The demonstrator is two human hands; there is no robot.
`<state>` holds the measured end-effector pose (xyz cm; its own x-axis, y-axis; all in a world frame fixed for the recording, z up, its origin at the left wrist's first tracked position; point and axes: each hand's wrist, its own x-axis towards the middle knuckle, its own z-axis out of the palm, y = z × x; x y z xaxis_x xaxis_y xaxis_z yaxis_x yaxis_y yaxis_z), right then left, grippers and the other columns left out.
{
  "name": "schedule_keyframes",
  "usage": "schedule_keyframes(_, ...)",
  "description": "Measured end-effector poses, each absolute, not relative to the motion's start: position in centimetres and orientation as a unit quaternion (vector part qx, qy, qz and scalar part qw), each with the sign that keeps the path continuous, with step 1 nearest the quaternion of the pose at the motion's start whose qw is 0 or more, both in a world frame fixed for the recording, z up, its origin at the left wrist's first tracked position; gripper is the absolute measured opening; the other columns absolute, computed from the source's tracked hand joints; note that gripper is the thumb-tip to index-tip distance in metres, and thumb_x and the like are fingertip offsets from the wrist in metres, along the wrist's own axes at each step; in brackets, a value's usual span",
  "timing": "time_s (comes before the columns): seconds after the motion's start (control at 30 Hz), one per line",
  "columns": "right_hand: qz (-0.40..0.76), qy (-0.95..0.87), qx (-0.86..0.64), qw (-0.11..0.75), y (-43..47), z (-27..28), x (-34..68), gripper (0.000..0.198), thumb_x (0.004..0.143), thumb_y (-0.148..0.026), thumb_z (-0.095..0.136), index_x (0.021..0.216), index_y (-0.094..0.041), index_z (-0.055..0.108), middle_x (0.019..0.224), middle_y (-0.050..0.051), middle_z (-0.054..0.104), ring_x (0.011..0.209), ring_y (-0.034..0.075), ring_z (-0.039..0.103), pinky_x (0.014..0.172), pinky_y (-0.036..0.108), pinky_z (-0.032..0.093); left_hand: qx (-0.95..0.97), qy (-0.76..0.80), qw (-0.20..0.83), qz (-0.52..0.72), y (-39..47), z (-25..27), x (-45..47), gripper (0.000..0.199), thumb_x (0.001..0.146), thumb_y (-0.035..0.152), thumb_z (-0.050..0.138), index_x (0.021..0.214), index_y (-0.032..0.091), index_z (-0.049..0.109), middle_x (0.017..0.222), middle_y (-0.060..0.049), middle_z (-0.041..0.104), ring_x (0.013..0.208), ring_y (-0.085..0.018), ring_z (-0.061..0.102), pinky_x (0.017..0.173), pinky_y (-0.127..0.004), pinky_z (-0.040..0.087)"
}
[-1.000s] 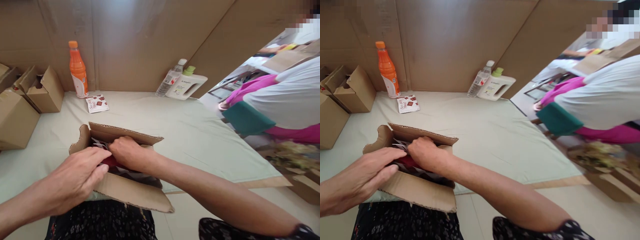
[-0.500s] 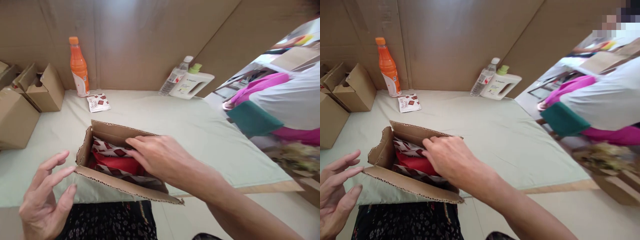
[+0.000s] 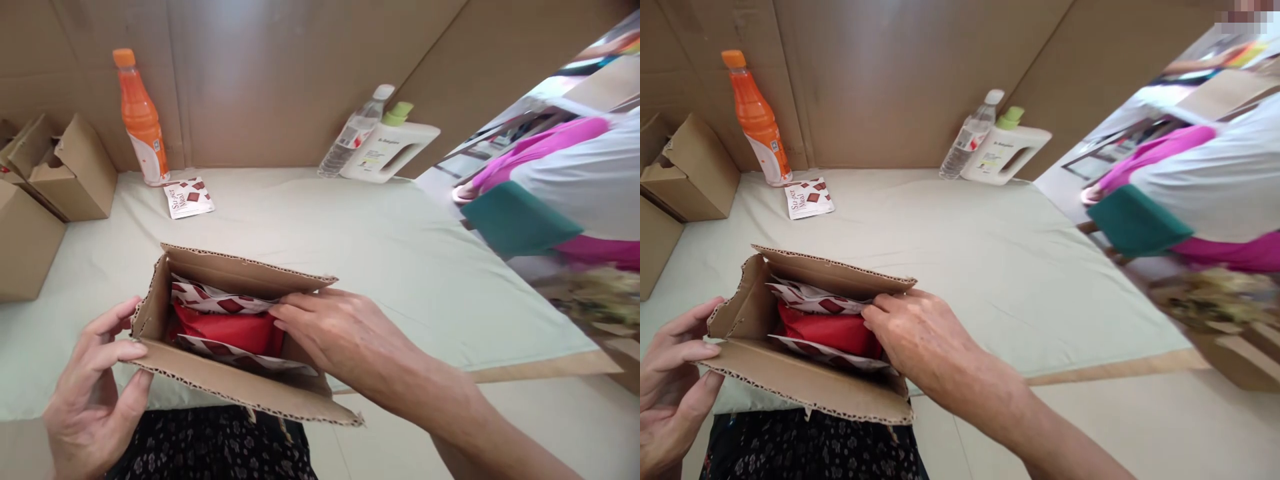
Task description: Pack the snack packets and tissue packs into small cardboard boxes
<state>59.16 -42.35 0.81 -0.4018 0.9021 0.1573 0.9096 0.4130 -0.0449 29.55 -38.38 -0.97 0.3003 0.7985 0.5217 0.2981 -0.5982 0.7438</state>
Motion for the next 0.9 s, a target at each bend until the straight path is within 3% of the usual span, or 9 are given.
schedule_keyframes(0.13, -0.018, -0.834, -0.537, 0.128, -42.7, 0.3, 59.6, 0.023, 0.094, -0.007, 0.053, 0.085, -0.019, 0.071, 0.074, 0.003, 0.074, 0.062, 0.017, 0.067, 0.060, 0.031, 0.049, 0.758, 0.380, 0.285, 0.446, -38.2, -0.3, 30.0, 0.028, 0.094, 0.007, 0.058, 0.108, 0.030, 0.066, 0.142, 0.001, 0.059, 0.132, -0.023, 0.055, 0.112, -0.046, 0.047)
schedule_keyframes(0.27, 0.007, -0.785, -0.554, 0.277, -43.6, -0.4, 60.2, 0.021, 0.100, -0.014, 0.050, 0.100, -0.018, 0.070, 0.095, 0.007, 0.079, 0.081, 0.019, 0.074, 0.073, 0.031, 0.059, 0.750, 0.395, 0.294, 0.442, -37.7, 0.2, 30.8, 0.023, 0.096, 0.011, 0.057, 0.106, 0.031, 0.065, 0.133, 0.001, 0.064, 0.126, -0.024, 0.059, 0.108, -0.048, 0.052)
schedule_keyframes(0.37, 0.039, -0.734, -0.562, 0.380, -44.7, -1.0, 60.6, 0.022, 0.097, -0.008, 0.054, 0.109, -0.020, 0.068, 0.111, 0.009, 0.077, 0.101, 0.018, 0.074, 0.089, 0.030, 0.060, 0.745, 0.401, 0.292, 0.445, -37.4, 0.1, 31.3, 0.024, 0.095, 0.011, 0.057, 0.107, 0.030, 0.065, 0.132, 0.000, 0.064, 0.124, -0.024, 0.060, 0.107, -0.048, 0.053)
schedule_keyframes(0.5, 0.086, -0.669, -0.566, 0.474, -46.1, -2.0, 60.7, 0.031, 0.092, -0.002, 0.056, 0.110, -0.023, 0.068, 0.111, 0.007, 0.077, 0.104, 0.019, 0.073, 0.086, 0.029, 0.061, 0.756, 0.404, 0.253, 0.448, -37.1, -0.5, 31.2, 0.024, 0.090, 0.016, 0.063, 0.110, 0.031, 0.065, 0.136, 0.001, 0.063, 0.125, -0.026, 0.060, 0.106, -0.050, 0.054)
schedule_keyframes(0.6, 0.094, -0.645, -0.571, 0.499, -46.8, -2.9, 60.3, 0.030, 0.091, -0.002, 0.057, 0.108, -0.023, 0.070, 0.113, 0.008, 0.076, 0.105, 0.020, 0.073, 0.086, 0.031, 0.062, 0.777, 0.409, 0.182, 0.442, -37.2, -0.8, 30.7, 0.029, 0.088, 0.018, 0.063, 0.112, 0.034, 0.065, 0.145, 0.003, 0.056, 0.127, -0.027, 0.057, 0.109, -0.054, 0.048)
schedule_keyframes(0.7, 0.073, -0.638, -0.576, 0.506, -46.8, -3.4, 59.9, 0.029, 0.089, -0.001, 0.059, 0.105, -0.022, 0.072, 0.114, 0.010, 0.076, 0.105, 0.023, 0.073, 0.086, 0.036, 0.062, 0.781, 0.401, 0.128, 0.461, -37.6, -1.0, 30.3, 0.032, 0.085, 0.018, 0.065, 0.112, 0.034, 0.067, 0.140, 0.003, 0.058, 0.122, -0.026, 0.059, 0.107, -0.054, 0.048)
schedule_keyframes(0.9, 0.056, -0.658, -0.562, 0.498, -45.9, -2.9, 59.3, 0.029, 0.087, -0.001, 0.061, 0.103, -0.023, 0.073, 0.104, 0.009, 0.079, 0.096, 0.023, 0.076, 0.079, 0.035, 0.064, 0.758, 0.383, 0.240, 0.470, -38.3, -1.4, 30.3, 0.031, 0.087, 0.010, 0.063, 0.111, 0.030, 0.067, 0.122, -0.002, 0.067, 0.112, -0.026, 0.064, 0.093, -0.049, 0.056)
